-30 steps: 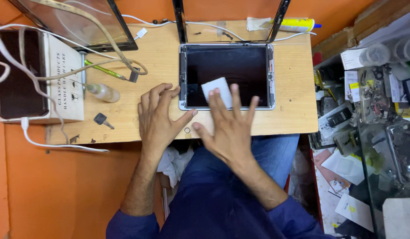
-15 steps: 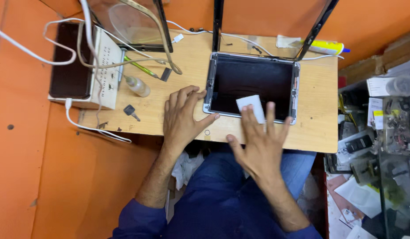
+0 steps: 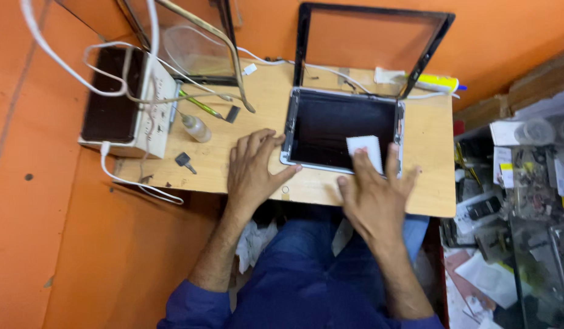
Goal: The person cleans the tablet screen with a cloth, applies adhesive around the edges of the tablet frame, and then places the screen back onto the frame. They press the screen into place and wipe the surface again.
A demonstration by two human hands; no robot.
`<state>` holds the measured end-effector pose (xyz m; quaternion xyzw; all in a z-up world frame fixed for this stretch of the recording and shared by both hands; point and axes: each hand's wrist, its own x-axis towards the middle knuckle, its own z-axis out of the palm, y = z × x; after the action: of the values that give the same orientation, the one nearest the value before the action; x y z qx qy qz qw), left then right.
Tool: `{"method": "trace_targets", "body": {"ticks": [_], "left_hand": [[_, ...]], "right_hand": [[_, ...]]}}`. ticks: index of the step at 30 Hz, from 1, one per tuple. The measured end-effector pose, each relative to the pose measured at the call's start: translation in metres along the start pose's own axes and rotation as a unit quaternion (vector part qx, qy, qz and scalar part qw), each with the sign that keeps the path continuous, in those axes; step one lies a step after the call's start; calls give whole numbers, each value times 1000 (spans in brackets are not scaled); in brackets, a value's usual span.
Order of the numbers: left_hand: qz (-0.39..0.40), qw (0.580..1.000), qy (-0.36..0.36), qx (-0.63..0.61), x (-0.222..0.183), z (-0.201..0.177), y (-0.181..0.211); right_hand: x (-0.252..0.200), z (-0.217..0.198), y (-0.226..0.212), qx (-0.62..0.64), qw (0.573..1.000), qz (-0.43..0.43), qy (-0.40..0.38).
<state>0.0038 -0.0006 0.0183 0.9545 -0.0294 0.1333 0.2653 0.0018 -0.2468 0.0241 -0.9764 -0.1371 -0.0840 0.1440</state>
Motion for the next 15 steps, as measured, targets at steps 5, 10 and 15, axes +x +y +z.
{"method": "trace_targets", "body": {"ticks": [5, 10, 15], "left_hand": [[19, 1000, 20, -4, -1, 3, -3], [14, 1000, 16, -6, 0, -1, 2], [12, 1000, 8, -3, 2, -4, 4]], "right_hand": [[34, 32, -35, 37, 995, -95, -24], [93, 37, -31, 46, 996, -77, -2], [79, 6, 18, 45, 998, 30, -14]]}}
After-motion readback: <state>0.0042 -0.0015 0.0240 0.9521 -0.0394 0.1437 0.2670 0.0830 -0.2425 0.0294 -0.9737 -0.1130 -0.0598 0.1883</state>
